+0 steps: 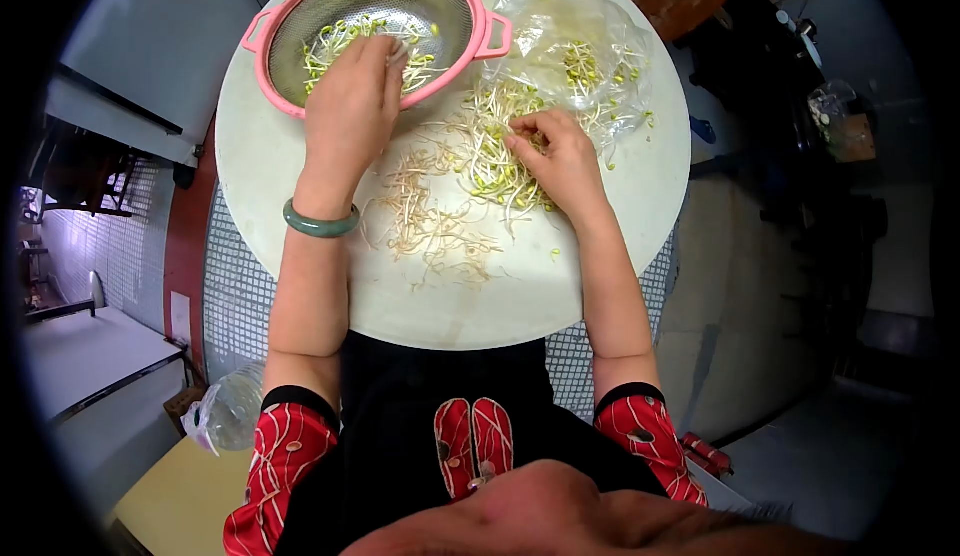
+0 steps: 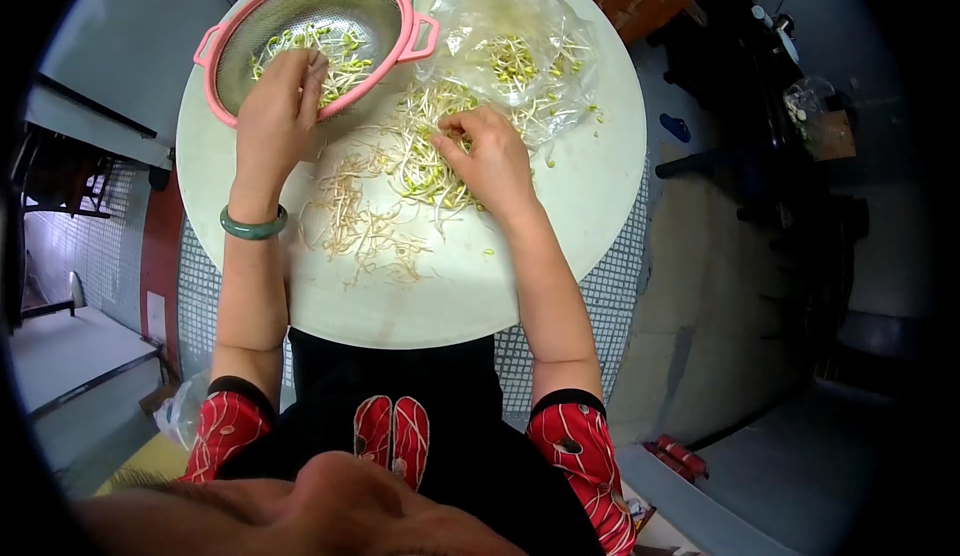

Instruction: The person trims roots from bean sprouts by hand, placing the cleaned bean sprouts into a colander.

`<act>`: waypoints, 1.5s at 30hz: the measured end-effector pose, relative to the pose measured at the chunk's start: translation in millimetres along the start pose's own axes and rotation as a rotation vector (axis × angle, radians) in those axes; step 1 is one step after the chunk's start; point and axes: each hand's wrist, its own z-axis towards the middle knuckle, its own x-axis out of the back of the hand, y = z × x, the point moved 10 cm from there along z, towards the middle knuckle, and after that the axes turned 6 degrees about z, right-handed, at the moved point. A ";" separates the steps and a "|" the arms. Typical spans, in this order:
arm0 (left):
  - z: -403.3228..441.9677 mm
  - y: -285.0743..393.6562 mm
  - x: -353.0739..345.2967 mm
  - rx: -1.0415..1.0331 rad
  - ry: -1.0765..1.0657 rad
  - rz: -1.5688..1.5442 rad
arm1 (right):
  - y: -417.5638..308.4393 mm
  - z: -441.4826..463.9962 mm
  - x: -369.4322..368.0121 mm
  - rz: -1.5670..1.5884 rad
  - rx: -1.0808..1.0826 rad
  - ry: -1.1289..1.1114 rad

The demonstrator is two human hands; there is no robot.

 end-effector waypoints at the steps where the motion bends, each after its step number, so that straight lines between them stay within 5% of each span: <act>1: -4.4 -6.6 -9.1 0.017 -0.080 0.101 | 0.9 -0.1 -3.8 -0.023 -0.015 -0.025; 3: -9.2 -15.8 -18.8 0.103 -0.211 0.174 | 4.2 -0.3 -4.6 -0.032 -0.051 -0.034; 11: -3.3 37.1 19.4 -0.223 0.188 -0.036 | 33.1 -5.2 3.4 0.764 -0.330 0.054; 20: -21.7 85.6 -18.7 -0.296 -0.030 -0.301 | 18.8 -8.7 -11.1 0.783 -0.292 -0.141; 23: -28.6 78.8 -41.8 -0.191 -0.252 -0.266 | 13.8 -9.8 -12.3 0.838 -0.315 -0.157; 32: -32.3 68.8 -55.0 -0.074 -0.291 -0.425 | 14.4 -16.2 -25.1 0.771 -0.419 -0.269; 45: -33.9 64.1 -62.2 -0.103 -0.361 -0.385 | 21.5 -6.6 13.4 0.498 -0.209 -0.081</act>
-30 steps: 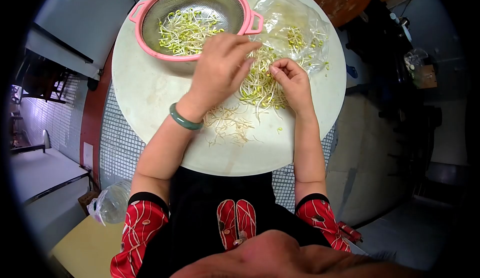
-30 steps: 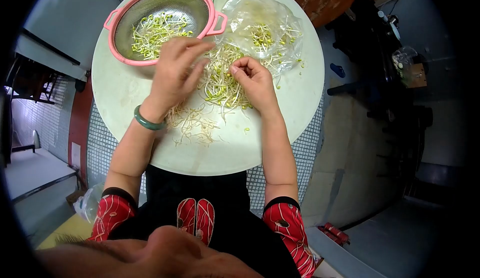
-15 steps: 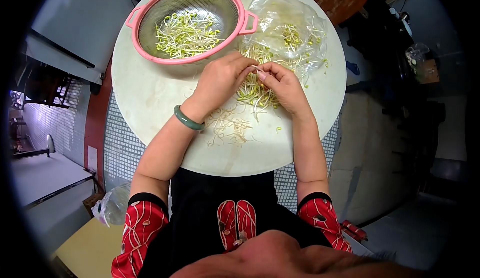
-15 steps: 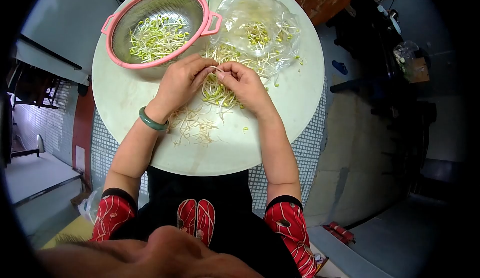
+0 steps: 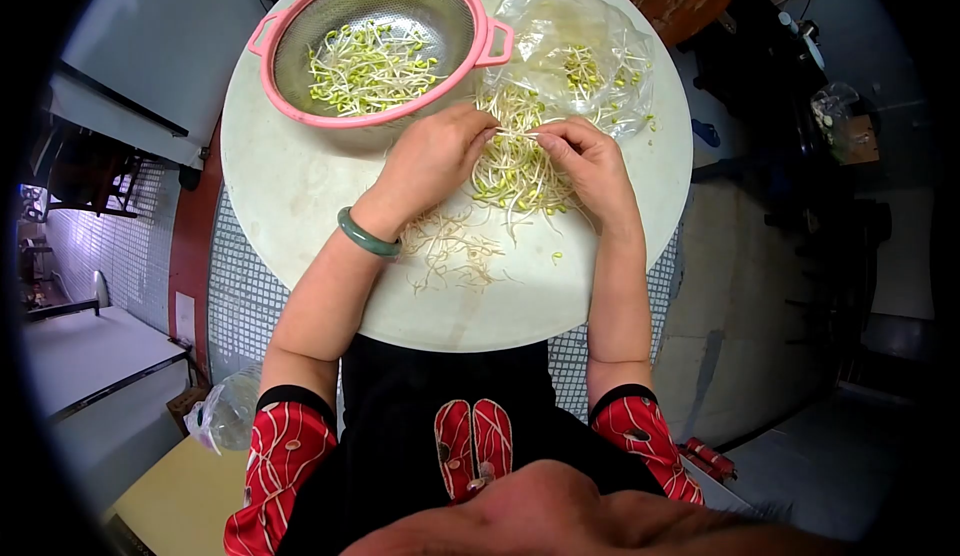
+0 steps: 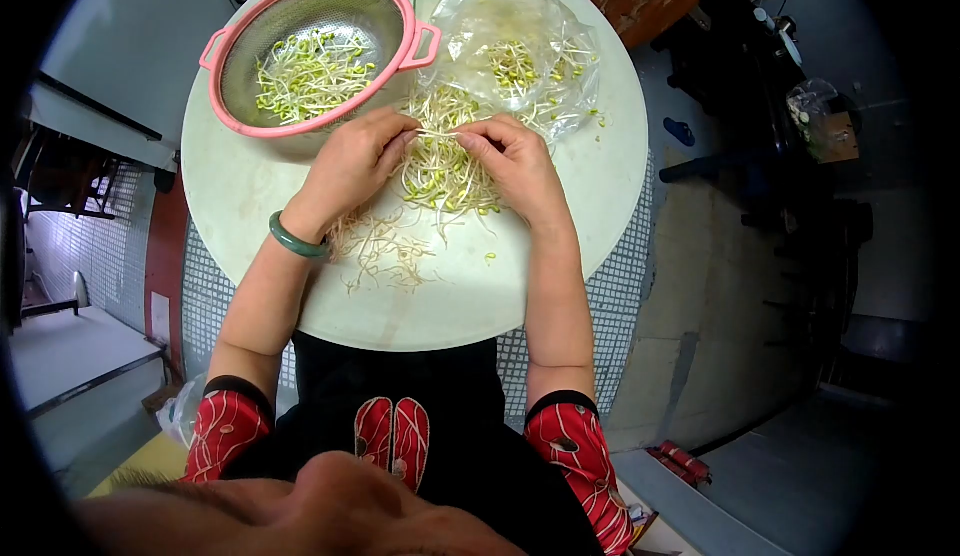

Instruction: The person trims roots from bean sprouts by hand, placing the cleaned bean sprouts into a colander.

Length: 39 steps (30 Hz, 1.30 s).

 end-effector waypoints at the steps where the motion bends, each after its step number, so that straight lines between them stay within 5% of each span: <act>1: -0.1 -0.4 0.4 0.009 -0.003 0.000 | -1.7 -0.2 -0.9 -0.051 0.021 -0.016; 8: -0.9 -2.2 4.9 0.084 0.097 0.038 | -11.8 -0.4 -5.7 -0.160 0.034 -0.036; 11: -1.2 -22.5 14.3 0.269 0.188 -0.242 | -23.1 -1.9 -2.5 -0.081 0.116 0.016; 14: 2.1 -14.7 10.8 0.142 0.058 -0.361 | -3.0 0.8 17.1 0.277 -0.016 0.107; 17: -2.3 12.3 -6.8 -0.038 -0.349 -0.188 | 5.6 5.3 21.5 0.917 -0.031 -0.013; 21: -7.1 17.2 -14.0 -0.098 -0.440 -0.216 | 7.8 6.4 12.9 1.099 -0.110 -0.135; 27: -3.7 6.4 -7.3 0.021 -0.349 -0.291 | 12.3 1.8 -4.6 0.933 -0.214 -0.124; 32: -4.9 2.5 -15.3 0.059 -0.309 -0.249 | 18.1 -9.1 -38.0 0.502 -0.372 -0.182; 39: -4.5 1.4 -16.7 0.086 -0.241 -0.206 | 15.4 -8.6 -41.6 0.355 -0.288 -0.183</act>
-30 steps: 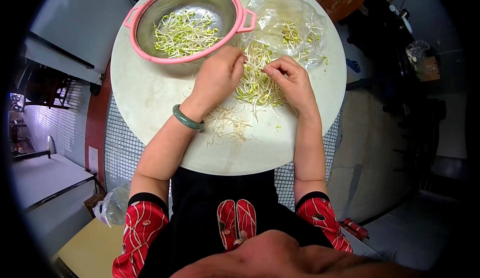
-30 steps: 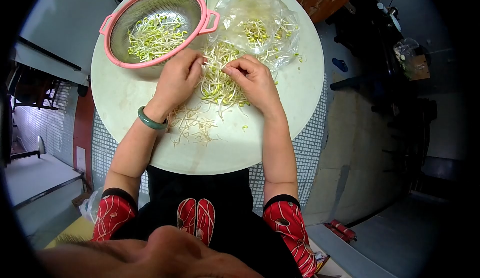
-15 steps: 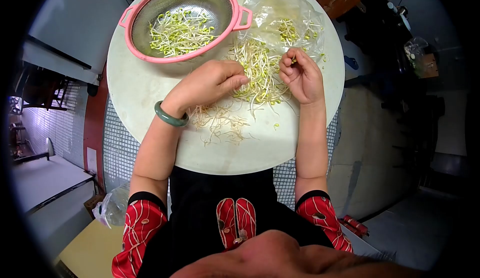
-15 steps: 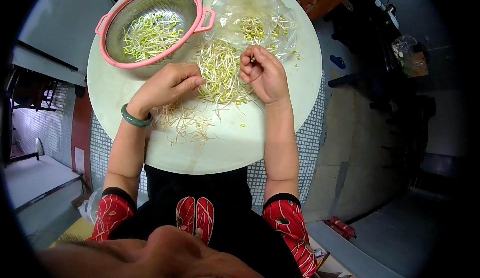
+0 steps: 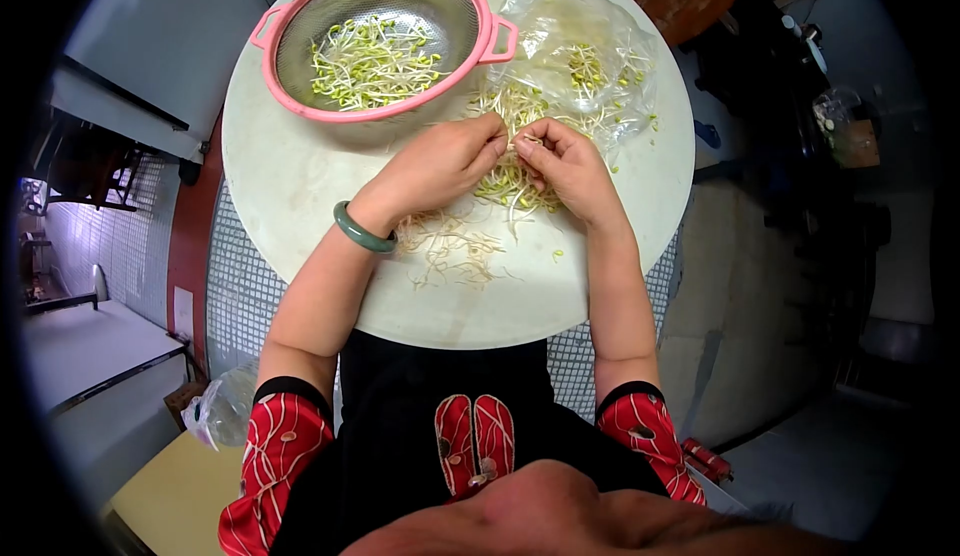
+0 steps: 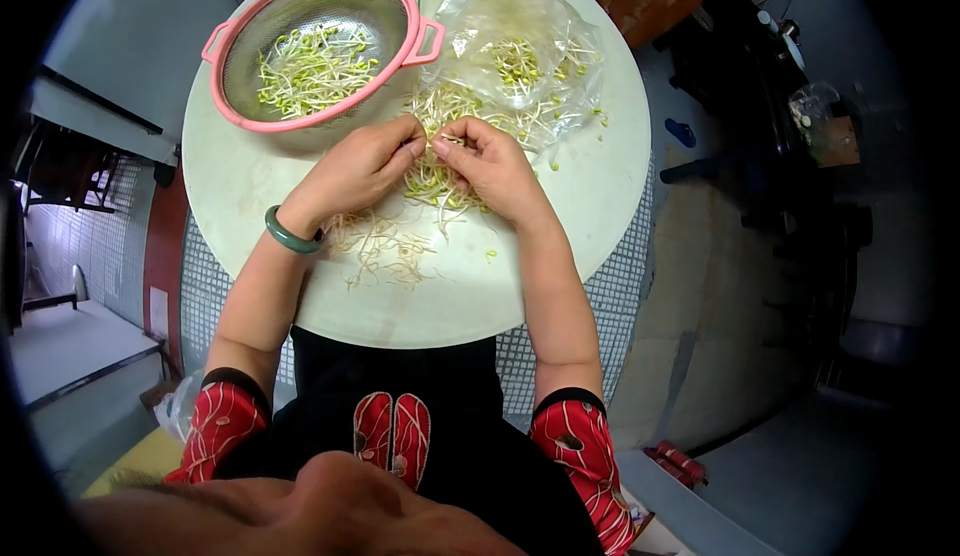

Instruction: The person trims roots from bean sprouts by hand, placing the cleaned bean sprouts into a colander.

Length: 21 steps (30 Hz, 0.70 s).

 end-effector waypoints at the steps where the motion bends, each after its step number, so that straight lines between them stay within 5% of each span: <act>1: 0.4 -0.1 0.7 0.009 0.010 -0.010 | -1.6 -0.9 1.4 -0.049 0.010 0.021; 7: -0.3 -8.5 10.8 0.089 0.138 -0.107 | -25.0 -10.4 6.2 -0.176 0.214 0.113; 11: -4.6 -10.6 -13.2 0.063 -0.261 0.252 | -98.1 -15.2 4.1 0.054 0.571 0.127; 13: -10.6 -3.2 -18.3 -0.031 -0.309 0.182 | -135.3 -8.9 -16.4 0.026 0.722 0.158; 17: -21.6 12.2 -19.5 -0.160 -0.352 0.114 | -143.5 37.3 -98.8 -0.682 0.694 -0.010; 21: -11.5 -4.1 -10.3 -0.168 -0.214 0.225 | -140.5 35.8 -81.2 -1.032 0.814 0.237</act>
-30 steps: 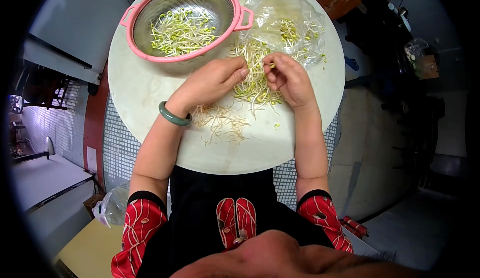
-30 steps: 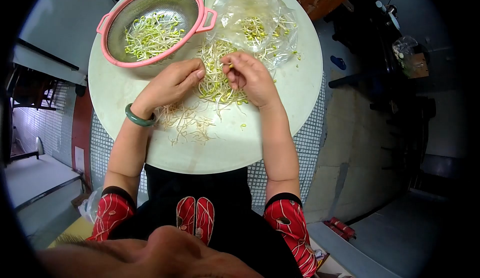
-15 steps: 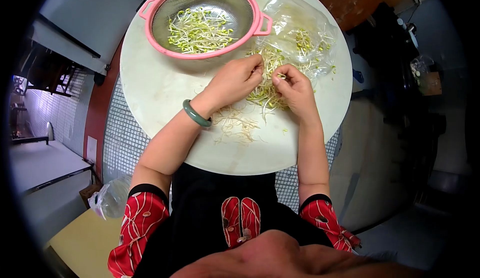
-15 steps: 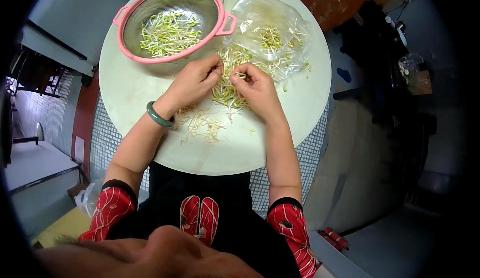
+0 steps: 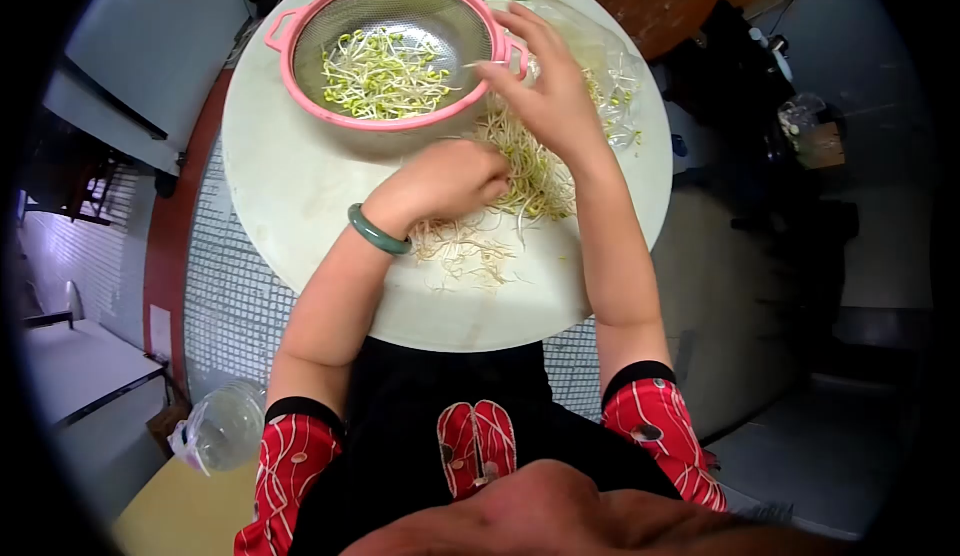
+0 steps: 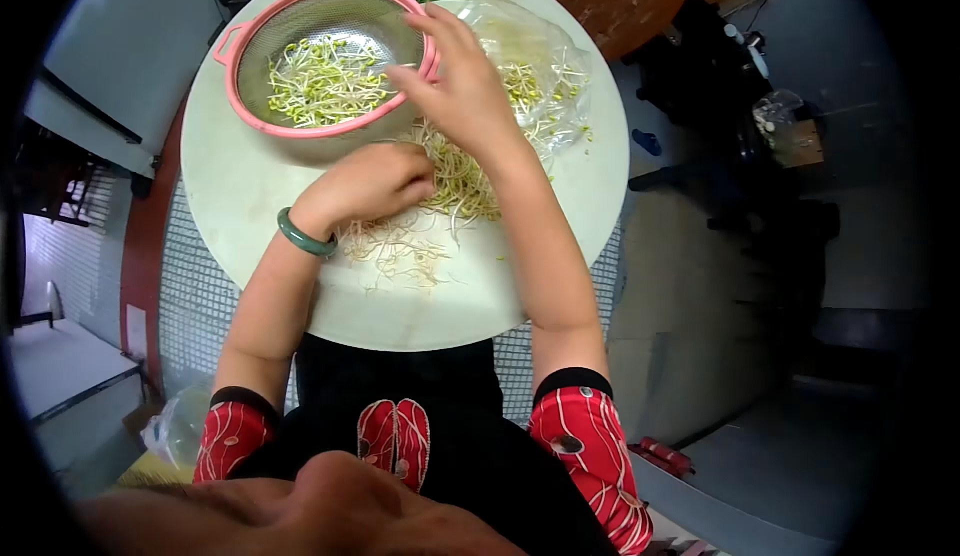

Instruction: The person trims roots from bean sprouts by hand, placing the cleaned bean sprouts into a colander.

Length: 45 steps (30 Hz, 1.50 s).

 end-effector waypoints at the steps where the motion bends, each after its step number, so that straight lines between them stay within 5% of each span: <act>1: 0.7 -5.0 5.6 0.027 0.054 -0.026 | 20.5 -10.6 7.7 0.203 -0.173 0.015; 2: 0.6 -9.6 12.2 0.056 0.108 -0.051 | 40.7 -27.5 11.9 0.407 -0.346 0.033; 4: -0.4 -14.9 20.4 0.081 0.214 -0.090 | 78.7 -73.2 22.4 0.204 -0.567 0.003; 10: 2.9 -13.6 8.5 0.118 0.181 -0.043 | 103.4 -147.9 29.2 -0.155 -0.703 -0.216; 13: 4.5 -19.7 6.1 0.171 0.145 -0.017 | 102.7 -156.1 21.3 0.396 -0.779 -0.027; 20: 9.9 -30.3 -5.7 0.145 0.228 -0.080 | 25.9 -91.8 75.3 0.635 -0.266 0.346; 23: 10.8 -45.4 -18.5 0.100 0.337 -0.058 | 11.5 -80.4 68.0 0.687 -0.251 0.401; 25: 9.5 -29.6 -9.5 0.041 0.296 0.142 | 7.3 -77.9 57.3 0.673 -0.256 0.349; 28: 8.2 -32.1 -10.0 0.174 0.125 -0.006 | -1.5 -65.7 49.9 0.663 -0.214 0.301; 34: 7.5 -34.3 -10.9 0.208 0.118 0.020 | -13.0 -27.2 15.9 0.609 -0.185 0.155; 37: 7.4 -42.3 -15.0 0.221 0.110 0.040 | -8.6 -32.6 9.2 0.307 -0.180 -0.013; 40: 8.1 -47.7 -16.4 0.230 0.081 0.013 | 80.1 -79.9 21.8 0.387 -0.598 0.007; 42: 6.6 -44.9 -14.2 0.230 0.079 0.000 | 98.2 -107.4 26.7 -0.077 -0.760 -0.166; 45: 13.5 -46.6 -14.7 0.224 0.101 0.037 | 97.8 -139.1 9.0 -0.235 -0.868 -0.406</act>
